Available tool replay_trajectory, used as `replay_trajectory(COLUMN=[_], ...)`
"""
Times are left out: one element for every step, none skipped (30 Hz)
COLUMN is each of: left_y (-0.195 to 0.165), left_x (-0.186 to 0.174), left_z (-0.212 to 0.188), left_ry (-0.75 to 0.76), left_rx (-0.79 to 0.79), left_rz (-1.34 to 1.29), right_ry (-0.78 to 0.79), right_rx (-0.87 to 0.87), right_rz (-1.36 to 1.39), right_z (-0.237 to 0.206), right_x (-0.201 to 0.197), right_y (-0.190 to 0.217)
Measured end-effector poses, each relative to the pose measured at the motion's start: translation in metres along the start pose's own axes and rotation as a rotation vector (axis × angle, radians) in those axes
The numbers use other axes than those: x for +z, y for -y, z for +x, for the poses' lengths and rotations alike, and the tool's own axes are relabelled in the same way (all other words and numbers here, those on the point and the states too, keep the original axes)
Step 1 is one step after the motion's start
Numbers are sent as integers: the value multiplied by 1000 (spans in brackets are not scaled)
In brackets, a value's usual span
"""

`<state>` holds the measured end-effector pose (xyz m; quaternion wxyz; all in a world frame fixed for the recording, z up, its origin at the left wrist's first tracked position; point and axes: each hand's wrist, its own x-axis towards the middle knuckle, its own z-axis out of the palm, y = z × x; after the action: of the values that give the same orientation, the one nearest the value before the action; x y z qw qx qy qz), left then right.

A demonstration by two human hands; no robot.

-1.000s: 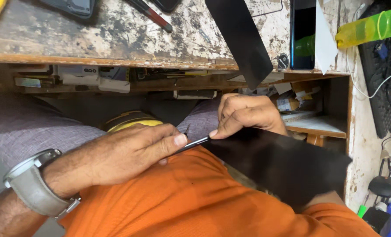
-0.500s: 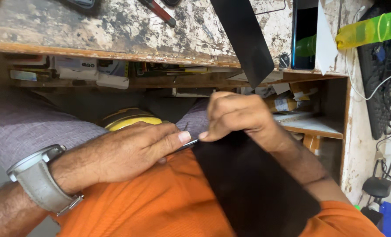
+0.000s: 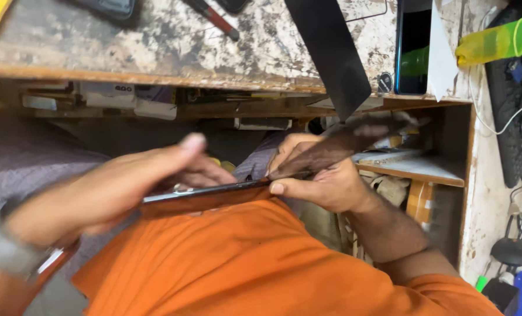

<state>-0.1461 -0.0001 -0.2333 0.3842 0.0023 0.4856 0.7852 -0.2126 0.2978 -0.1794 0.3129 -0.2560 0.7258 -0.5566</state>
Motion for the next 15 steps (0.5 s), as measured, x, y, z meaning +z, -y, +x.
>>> replay_trajectory(left_y=[4,7,9,10,10,6,1,-5,-12,-19,-26,-33,-37,-41,-43], left_x=[0,3,4,7,13,17,21,27,32,36,40,42,44,46,47], left_z=[-6,-12,-14,-15,-18,-21,-23,-25,-28,-31,-34,-36,-36,-36,-34], left_ry=[-50,-97,-142,-289,-443,-600,-646,-692,-742,-759,-776,-789,-785,-775,-761], left_rx=[63,128,193,194,194,195,249,301,352,363,372,378,355,331,307], left_rz=[-126,-248,-373,-328,-280,-223,-134,-49,39,94,151,206,247,282,314], right_ry=[-65,-131,-185,-237,-286,-311,-334,-356,-328,-299,-271,-200,-133,-68,-50], right_rx=[24,46,53,59,64,64,65,72,28,-23,-75,-73,-64,-49,-14], right_rz=[30,58,98,141,189,175,156,137,126,117,111,95,75,50,13], right_z=[-5,-8,-10,-11,-10,-9,-8,-9,-9,-10,-10,-11,-12,-14,-16], right_x=[0,0,2,5,9,16,21,26,29,31,30,28,22,17,14], right_y=[-7,-12,-15,-18,-18,-17,-14,-9,-2,5,11,17,24,29,32])
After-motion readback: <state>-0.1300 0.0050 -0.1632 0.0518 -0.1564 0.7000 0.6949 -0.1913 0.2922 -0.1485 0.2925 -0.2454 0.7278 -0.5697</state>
